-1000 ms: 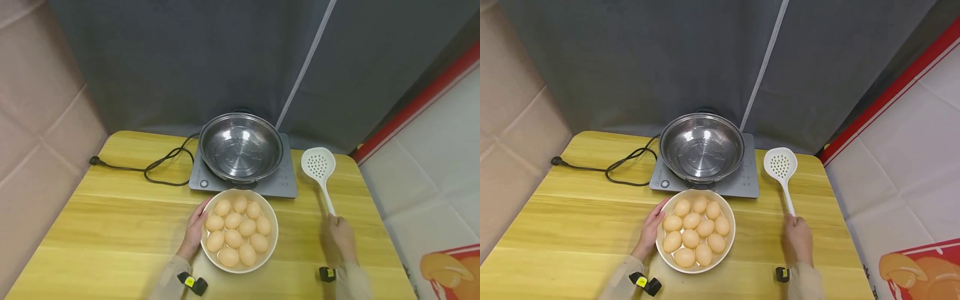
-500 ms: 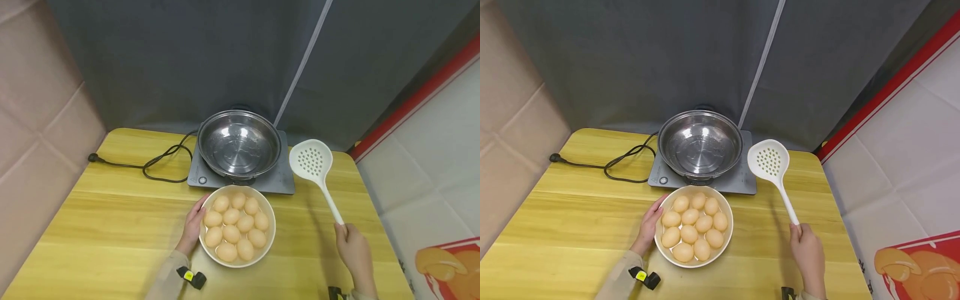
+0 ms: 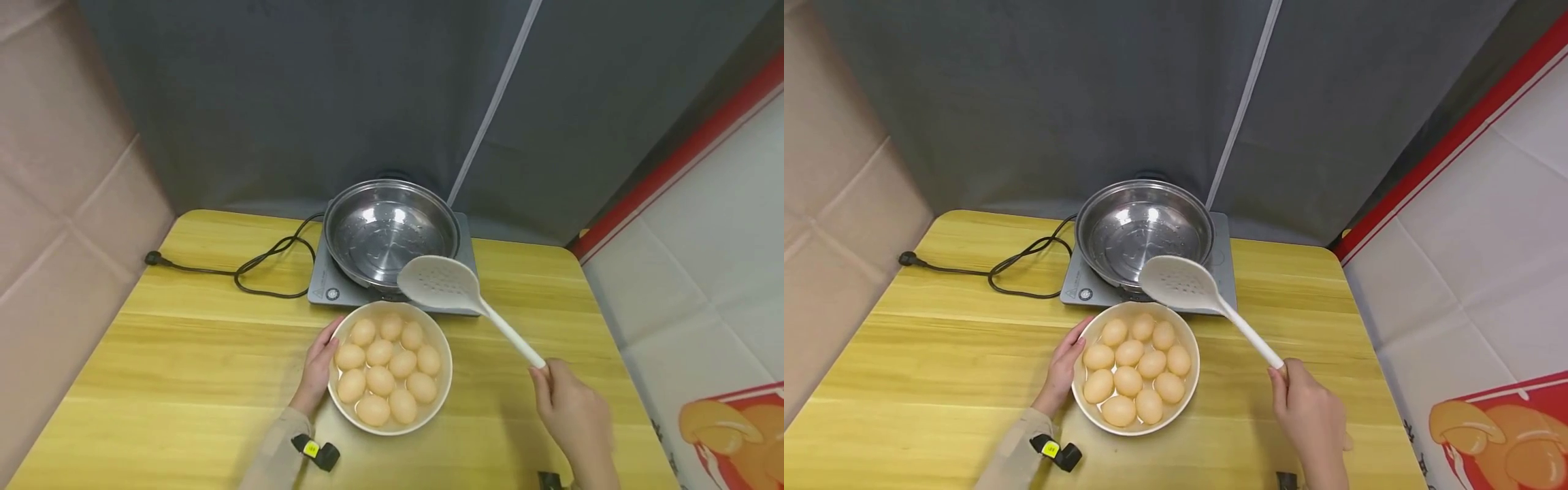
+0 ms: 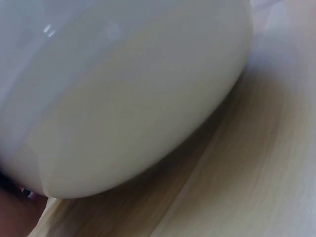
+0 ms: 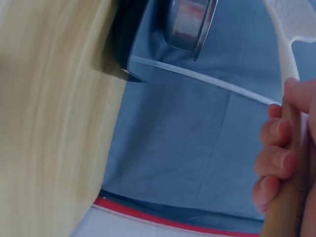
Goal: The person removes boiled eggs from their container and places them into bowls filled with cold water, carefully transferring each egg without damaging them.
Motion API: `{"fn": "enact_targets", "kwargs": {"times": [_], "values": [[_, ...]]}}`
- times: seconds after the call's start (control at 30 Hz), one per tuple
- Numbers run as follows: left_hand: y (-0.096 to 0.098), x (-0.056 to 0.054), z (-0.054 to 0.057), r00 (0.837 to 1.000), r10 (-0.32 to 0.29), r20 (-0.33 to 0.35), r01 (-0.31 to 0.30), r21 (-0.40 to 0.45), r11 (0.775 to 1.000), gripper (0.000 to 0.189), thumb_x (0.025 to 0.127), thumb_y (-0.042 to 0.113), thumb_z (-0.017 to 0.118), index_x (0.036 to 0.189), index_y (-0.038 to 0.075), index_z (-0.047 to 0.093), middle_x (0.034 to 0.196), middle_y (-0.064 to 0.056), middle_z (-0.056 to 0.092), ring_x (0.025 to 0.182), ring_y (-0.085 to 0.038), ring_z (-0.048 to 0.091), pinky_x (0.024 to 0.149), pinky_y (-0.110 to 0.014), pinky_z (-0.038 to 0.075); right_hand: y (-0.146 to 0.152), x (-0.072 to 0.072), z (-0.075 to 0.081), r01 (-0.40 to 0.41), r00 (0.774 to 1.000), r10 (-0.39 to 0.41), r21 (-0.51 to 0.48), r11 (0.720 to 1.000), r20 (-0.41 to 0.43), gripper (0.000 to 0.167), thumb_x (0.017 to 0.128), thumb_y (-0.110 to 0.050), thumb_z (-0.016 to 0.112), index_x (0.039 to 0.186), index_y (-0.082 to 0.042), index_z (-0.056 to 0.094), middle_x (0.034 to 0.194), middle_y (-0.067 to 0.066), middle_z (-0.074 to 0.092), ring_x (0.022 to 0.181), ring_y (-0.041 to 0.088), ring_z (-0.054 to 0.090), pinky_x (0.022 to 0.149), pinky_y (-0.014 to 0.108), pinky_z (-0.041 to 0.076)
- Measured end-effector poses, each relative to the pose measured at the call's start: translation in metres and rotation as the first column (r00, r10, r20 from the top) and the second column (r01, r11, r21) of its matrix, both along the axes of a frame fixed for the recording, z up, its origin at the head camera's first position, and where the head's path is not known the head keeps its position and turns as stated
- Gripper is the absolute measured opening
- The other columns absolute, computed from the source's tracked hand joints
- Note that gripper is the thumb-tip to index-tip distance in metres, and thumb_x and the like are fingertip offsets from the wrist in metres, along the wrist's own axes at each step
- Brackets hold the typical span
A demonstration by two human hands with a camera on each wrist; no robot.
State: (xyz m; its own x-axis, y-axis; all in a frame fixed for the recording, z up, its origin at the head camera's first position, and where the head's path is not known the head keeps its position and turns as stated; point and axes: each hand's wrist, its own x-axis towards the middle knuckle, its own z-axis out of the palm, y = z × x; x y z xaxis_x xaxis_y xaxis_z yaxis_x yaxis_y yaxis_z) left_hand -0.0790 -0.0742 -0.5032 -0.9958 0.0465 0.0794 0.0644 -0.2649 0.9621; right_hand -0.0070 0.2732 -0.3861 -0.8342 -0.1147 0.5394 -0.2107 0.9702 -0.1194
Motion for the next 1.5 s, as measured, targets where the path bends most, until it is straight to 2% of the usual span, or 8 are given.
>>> {"fn": "enact_targets", "kwargs": {"times": [0.13, 0.33, 0.4, 0.5, 0.67, 0.87, 1.0, 1.5], "values": [[0.000, 0.000, 0.000, 1.000, 0.002, 0.007, -0.002, -0.011, 1.000, 0.041, 0.096, 0.006, 0.032, 0.134, -0.011, 0.031, 0.141, -0.028, 0.027, 0.128, -0.020, 0.035, 0.104, -0.017, 0.029, -0.004, -0.007, -0.001, -0.102, 0.985, 0.115, 0.106, 0.989, -0.132, 0.051, 0.097, -0.043, 0.030, 0.073, -0.003, 0.052, 0.046, -0.011, 0.028, 0.039, -0.003, 0.012, 0.031, 0.011, 0.008], [0.001, -0.001, 0.000, 1.000, -0.004, 0.012, 0.004, -0.005, 1.000, 0.041, 0.096, 0.004, 0.031, 0.134, -0.011, 0.031, 0.141, -0.029, 0.026, 0.129, -0.030, 0.030, 0.106, -0.023, 0.028, -0.010, -0.014, -0.003, -0.125, 0.963, 0.169, 0.207, 0.970, -0.211, 0.048, 0.097, -0.040, 0.032, 0.073, -0.003, 0.051, 0.045, -0.005, 0.032, 0.037, 0.003, 0.017, 0.030, 0.015, 0.010], [0.001, -0.001, -0.001, 1.000, -0.010, 0.004, 0.010, 0.002, 1.000, 0.041, 0.096, 0.004, 0.031, 0.134, -0.012, 0.030, 0.141, -0.029, 0.026, 0.129, -0.029, 0.031, 0.107, -0.026, 0.027, -0.011, -0.016, -0.004, -0.122, 0.958, 0.174, 0.223, 0.967, -0.230, 0.048, 0.097, -0.040, 0.032, 0.073, -0.003, 0.051, 0.046, -0.003, 0.034, 0.036, 0.005, 0.019, 0.030, 0.017, 0.011], [0.001, -0.001, -0.002, 1.000, -0.007, -0.004, 0.007, -0.001, 1.000, 0.041, 0.097, 0.005, 0.031, 0.134, -0.013, 0.030, 0.141, -0.029, 0.026, 0.127, -0.019, 0.036, 0.107, -0.027, 0.027, -0.012, -0.019, -0.006, -0.126, 0.952, 0.183, 0.231, 0.965, -0.245, 0.048, 0.097, -0.040, 0.032, 0.072, -0.003, 0.051, 0.048, -0.001, 0.035, 0.036, 0.007, 0.021, 0.030, 0.018, 0.012], [0.001, -0.001, -0.001, 1.000, 0.001, 0.011, -0.001, -0.003, 1.000, 0.042, 0.097, 0.008, 0.033, 0.134, -0.012, 0.030, 0.141, -0.027, 0.027, 0.120, -0.003, 0.041, 0.105, -0.022, 0.029, -0.012, -0.024, -0.010, -0.149, 0.952, 0.205, 0.239, 0.959, -0.227, 0.047, 0.097, -0.039, 0.032, 0.073, -0.003, 0.049, 0.050, -0.001, 0.036, 0.036, 0.009, 0.023, 0.030, 0.021, 0.015], [0.000, -0.001, -0.001, 1.000, 0.001, 0.001, -0.001, 0.005, 1.000, 0.042, 0.097, 0.008, 0.034, 0.134, -0.011, 0.032, 0.141, -0.027, 0.028, 0.119, -0.002, 0.041, 0.104, -0.019, 0.030, -0.012, -0.029, -0.011, -0.168, 0.972, 0.208, 0.293, 0.941, -0.112, 0.047, 0.098, -0.040, 0.030, 0.074, -0.004, 0.050, 0.051, -0.003, 0.036, 0.038, 0.005, 0.021, 0.031, 0.016, 0.013], [-0.001, -0.002, -0.002, 1.000, -0.001, -0.007, 0.001, 0.001, 1.000, 0.042, 0.097, 0.009, 0.034, 0.134, -0.010, 0.032, 0.141, -0.027, 0.028, 0.118, 0.000, 0.042, 0.103, -0.017, 0.031, -0.013, -0.033, -0.011, -0.187, 0.973, 0.219, 0.311, 0.932, -0.071, 0.048, 0.098, -0.040, 0.028, 0.073, -0.004, 0.049, 0.050, -0.003, 0.034, 0.038, 0.004, 0.020, 0.031, 0.015, 0.013], [-0.001, -0.001, 0.000, 1.000, 0.001, 0.021, -0.002, 0.024, 1.000, 0.042, 0.097, 0.008, 0.033, 0.134, -0.010, 0.032, 0.141, -0.028, 0.027, 0.116, 0.003, 0.042, 0.101, -0.014, 0.032, -0.019, -0.046, -0.003, -0.257, 0.948, 0.306, 0.355, 0.899, -0.087, 0.049, 0.099, -0.038, 0.025, 0.071, -0.004, 0.047, 0.050, -0.004, 0.032, 0.043, 0.002, 0.014, 0.031, 0.015, 0.010]]}}
